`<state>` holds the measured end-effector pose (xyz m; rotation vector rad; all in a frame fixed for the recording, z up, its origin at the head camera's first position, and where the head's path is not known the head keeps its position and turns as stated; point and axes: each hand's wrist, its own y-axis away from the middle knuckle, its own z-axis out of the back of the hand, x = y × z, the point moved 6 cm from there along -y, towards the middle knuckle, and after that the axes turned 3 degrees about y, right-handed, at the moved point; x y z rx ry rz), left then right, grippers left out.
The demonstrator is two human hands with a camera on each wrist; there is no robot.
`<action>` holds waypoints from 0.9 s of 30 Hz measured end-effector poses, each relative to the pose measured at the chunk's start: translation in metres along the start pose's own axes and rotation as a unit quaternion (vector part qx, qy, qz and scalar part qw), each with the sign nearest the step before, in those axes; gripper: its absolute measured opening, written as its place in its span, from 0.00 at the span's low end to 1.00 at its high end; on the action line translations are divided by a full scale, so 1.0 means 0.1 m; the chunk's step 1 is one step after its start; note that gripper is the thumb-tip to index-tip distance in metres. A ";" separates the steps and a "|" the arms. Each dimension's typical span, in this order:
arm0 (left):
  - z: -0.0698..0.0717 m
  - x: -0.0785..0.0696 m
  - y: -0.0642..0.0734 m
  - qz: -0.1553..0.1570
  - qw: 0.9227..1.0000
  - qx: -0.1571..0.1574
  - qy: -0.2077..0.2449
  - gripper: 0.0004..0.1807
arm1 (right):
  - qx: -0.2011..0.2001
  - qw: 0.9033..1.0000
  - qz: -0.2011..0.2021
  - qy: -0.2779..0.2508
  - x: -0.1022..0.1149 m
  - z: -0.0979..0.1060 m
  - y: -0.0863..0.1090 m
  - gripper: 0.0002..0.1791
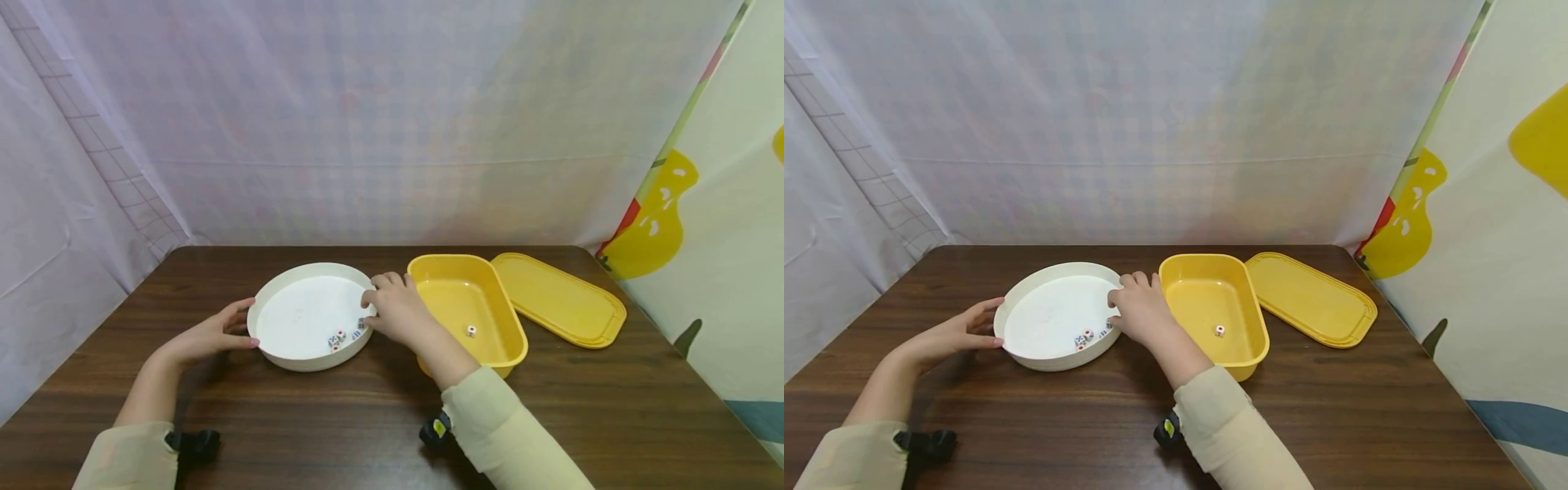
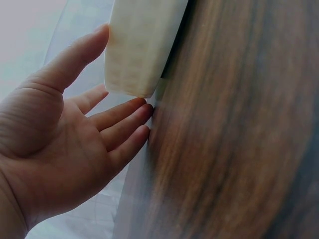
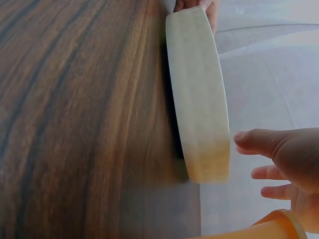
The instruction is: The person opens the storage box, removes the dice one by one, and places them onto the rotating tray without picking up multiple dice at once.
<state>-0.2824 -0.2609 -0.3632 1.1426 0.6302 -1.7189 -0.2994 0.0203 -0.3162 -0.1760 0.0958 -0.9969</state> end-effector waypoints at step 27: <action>0.01 0.02 0.00 0.006 1.000 -0.003 0.004 0.51 | -0.005 1.000 -0.008 -0.003 -0.12 0.19 0.21 0.18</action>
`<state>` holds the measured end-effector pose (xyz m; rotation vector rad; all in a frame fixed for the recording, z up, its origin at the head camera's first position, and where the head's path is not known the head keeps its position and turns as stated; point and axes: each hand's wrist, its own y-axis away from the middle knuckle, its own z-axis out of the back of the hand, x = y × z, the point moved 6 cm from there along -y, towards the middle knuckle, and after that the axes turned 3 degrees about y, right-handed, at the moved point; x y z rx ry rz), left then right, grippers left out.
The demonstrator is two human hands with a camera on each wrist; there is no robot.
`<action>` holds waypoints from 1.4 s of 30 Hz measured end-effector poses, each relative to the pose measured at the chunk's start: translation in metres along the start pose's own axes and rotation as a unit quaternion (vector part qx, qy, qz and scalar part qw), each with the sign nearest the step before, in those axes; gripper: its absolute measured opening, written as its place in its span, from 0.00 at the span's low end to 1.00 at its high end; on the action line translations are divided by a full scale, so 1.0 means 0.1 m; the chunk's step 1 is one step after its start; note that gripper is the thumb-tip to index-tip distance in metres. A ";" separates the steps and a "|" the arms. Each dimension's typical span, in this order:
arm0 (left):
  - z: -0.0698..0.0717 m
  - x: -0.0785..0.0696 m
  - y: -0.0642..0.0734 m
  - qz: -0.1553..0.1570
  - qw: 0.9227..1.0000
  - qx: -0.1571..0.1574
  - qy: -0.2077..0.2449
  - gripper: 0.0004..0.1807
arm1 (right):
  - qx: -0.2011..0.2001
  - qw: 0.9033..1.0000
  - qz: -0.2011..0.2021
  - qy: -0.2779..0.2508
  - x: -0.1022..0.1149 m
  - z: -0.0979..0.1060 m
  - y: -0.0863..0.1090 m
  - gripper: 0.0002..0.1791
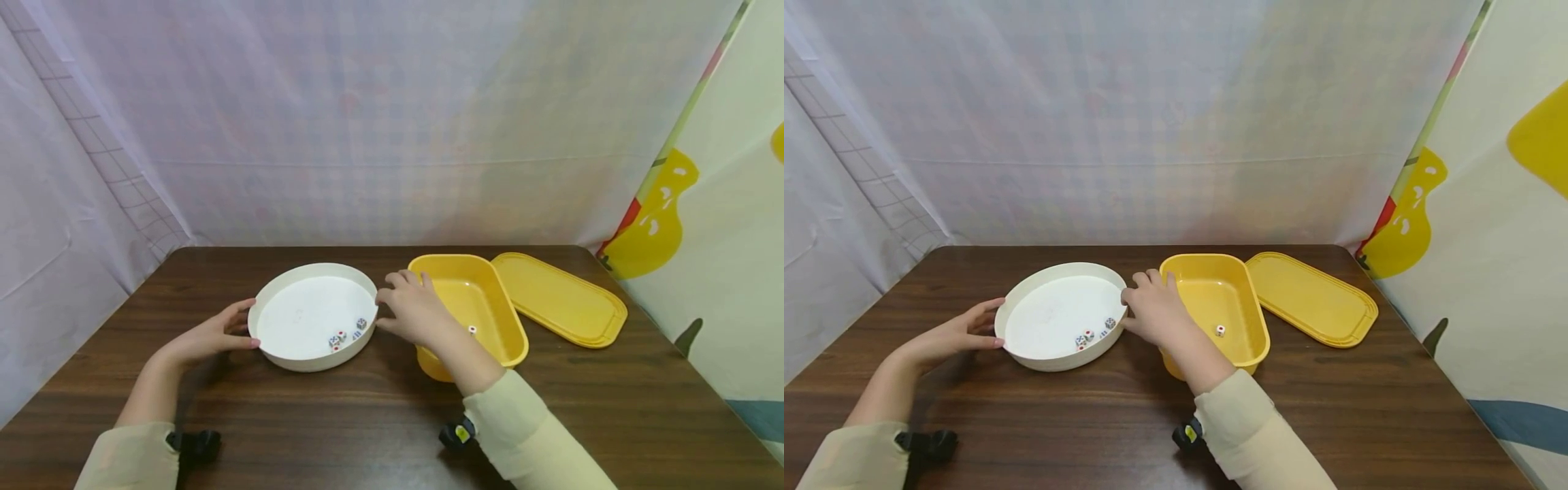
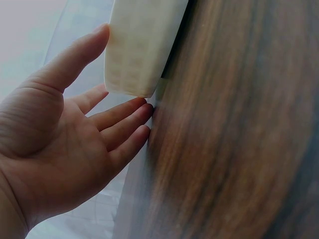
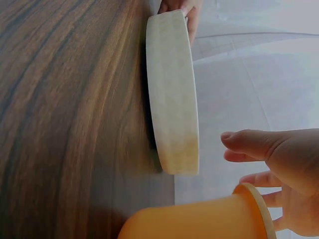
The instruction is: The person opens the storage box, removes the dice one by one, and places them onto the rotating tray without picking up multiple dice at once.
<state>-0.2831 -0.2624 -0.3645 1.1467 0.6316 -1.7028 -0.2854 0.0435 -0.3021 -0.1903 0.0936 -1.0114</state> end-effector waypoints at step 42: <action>0.00 0.02 0.00 0.008 1.000 -0.001 -0.003 0.51 | -0.048 0.999 -0.017 0.000 -0.41 0.24 0.55 0.17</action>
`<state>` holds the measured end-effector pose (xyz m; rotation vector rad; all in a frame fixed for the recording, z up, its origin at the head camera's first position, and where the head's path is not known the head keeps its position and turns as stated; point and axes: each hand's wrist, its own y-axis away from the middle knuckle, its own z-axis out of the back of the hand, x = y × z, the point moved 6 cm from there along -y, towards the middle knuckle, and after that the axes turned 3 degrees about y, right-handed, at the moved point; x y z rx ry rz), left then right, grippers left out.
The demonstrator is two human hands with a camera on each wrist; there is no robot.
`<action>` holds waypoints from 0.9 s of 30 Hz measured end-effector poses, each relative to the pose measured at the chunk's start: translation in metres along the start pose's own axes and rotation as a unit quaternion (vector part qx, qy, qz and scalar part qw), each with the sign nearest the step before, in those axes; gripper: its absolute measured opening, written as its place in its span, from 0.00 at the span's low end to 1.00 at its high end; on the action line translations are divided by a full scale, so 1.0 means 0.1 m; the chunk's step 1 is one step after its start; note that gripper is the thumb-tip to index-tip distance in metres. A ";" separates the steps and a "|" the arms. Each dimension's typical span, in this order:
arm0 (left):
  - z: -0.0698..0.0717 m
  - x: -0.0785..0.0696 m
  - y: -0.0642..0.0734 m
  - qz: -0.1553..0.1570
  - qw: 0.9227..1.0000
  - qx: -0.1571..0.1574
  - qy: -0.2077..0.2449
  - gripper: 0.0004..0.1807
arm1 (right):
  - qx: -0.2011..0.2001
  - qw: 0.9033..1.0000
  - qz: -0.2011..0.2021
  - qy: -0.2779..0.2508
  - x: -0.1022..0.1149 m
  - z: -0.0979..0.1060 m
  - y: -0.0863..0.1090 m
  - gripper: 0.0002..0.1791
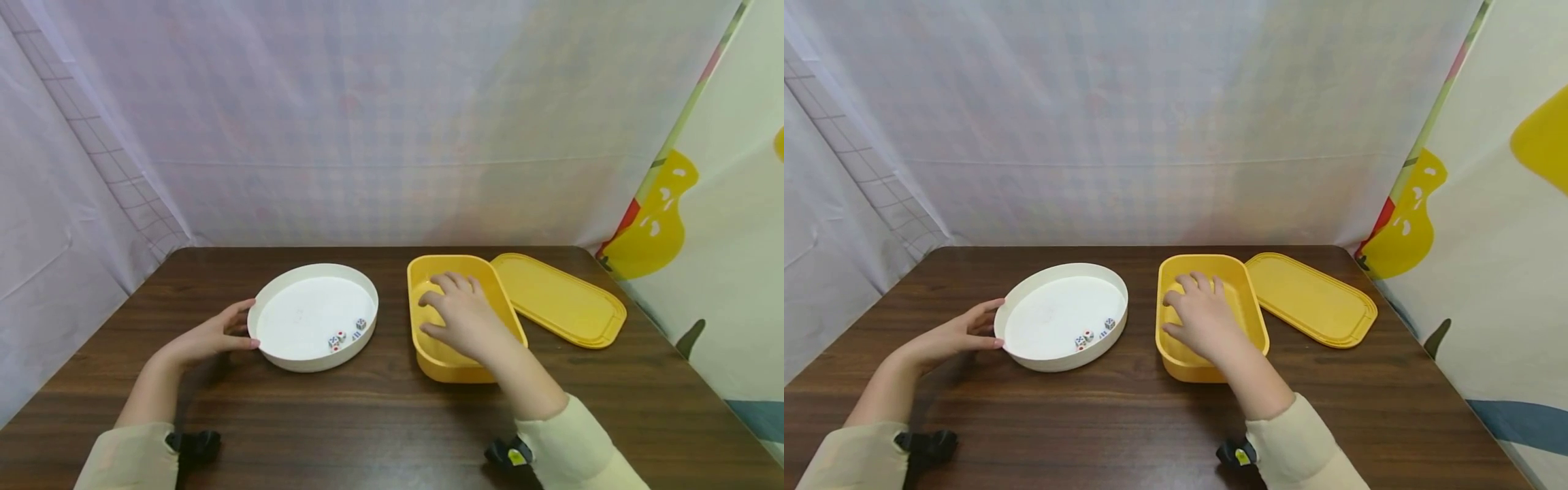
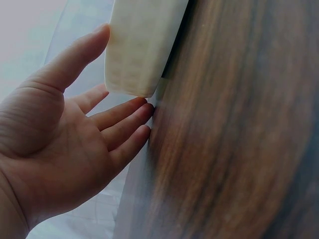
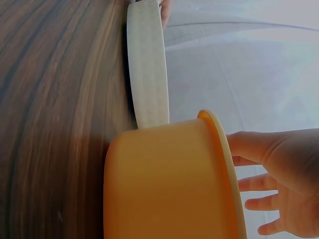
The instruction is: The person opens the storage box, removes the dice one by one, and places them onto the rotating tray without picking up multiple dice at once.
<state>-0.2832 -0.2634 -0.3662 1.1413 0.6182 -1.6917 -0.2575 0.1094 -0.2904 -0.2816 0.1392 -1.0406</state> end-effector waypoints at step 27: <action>-0.02 -0.03 0.00 -0.002 1.000 0.003 0.005 0.51 | 0.016 1.000 -0.016 -0.007 -0.36 -0.07 0.13 0.17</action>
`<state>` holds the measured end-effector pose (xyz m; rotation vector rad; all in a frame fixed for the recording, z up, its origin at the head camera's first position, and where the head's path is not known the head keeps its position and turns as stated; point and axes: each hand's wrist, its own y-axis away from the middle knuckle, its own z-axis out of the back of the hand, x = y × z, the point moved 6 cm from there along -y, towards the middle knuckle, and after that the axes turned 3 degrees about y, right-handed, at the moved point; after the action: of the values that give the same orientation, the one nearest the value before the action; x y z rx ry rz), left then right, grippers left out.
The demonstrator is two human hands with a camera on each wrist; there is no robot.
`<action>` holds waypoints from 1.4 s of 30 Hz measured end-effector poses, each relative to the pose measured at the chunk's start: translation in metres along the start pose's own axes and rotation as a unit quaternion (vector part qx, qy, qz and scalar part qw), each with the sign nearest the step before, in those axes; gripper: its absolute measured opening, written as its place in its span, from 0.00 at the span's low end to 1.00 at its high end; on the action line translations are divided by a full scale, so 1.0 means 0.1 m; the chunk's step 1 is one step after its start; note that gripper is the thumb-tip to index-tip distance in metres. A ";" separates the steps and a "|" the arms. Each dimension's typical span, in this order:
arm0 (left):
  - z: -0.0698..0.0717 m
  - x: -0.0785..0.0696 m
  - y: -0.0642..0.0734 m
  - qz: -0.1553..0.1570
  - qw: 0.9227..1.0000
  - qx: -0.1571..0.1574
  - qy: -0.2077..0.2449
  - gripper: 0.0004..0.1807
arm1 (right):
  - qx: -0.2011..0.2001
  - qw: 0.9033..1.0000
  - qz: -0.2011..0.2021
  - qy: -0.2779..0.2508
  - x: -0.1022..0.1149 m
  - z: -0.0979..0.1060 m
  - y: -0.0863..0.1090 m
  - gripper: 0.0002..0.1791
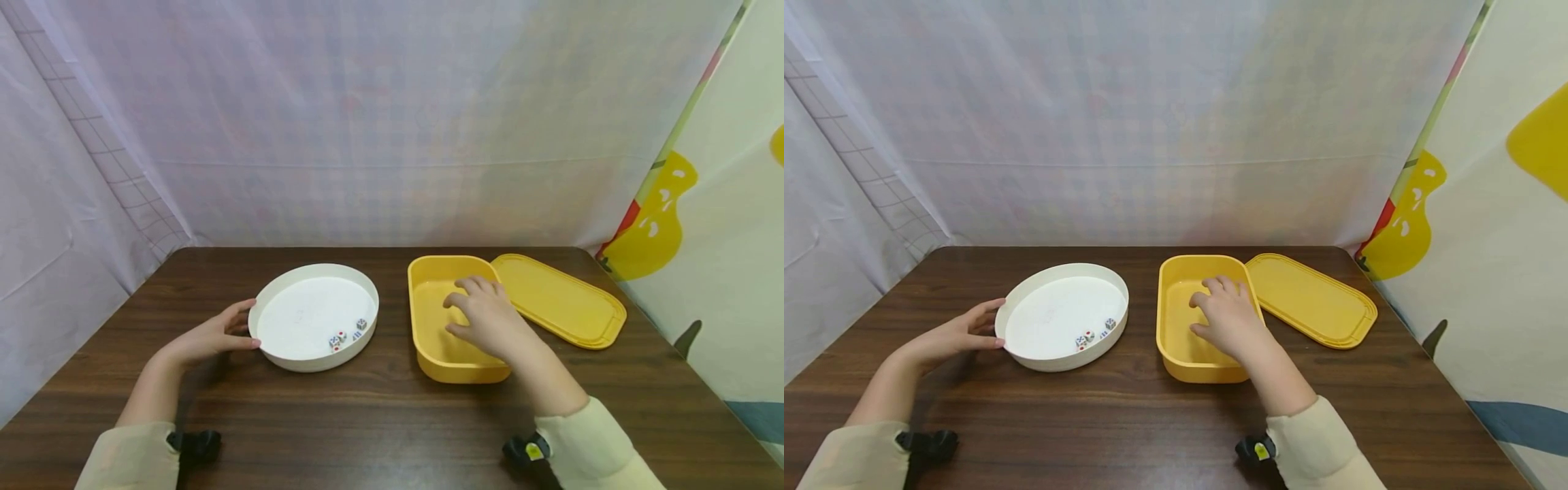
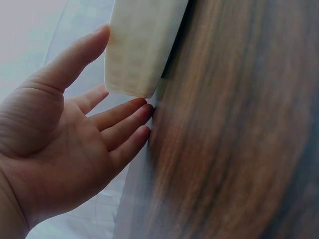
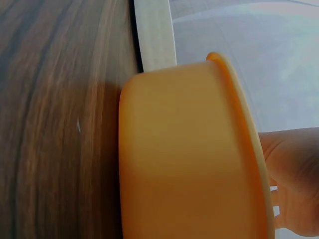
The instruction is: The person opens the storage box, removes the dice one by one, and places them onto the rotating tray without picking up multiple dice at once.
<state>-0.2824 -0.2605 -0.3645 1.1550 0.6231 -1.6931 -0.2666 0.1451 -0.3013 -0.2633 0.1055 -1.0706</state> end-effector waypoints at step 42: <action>0.00 -0.01 0.01 -0.004 1.000 0.001 -0.004 0.51 | 0.028 0.999 -0.021 0.041 -0.30 -0.24 0.02 0.07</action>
<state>-0.2818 -0.2601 -0.3634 1.1475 0.6227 -1.7042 -0.2843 0.1682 -0.3262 -0.1726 0.1437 -1.1237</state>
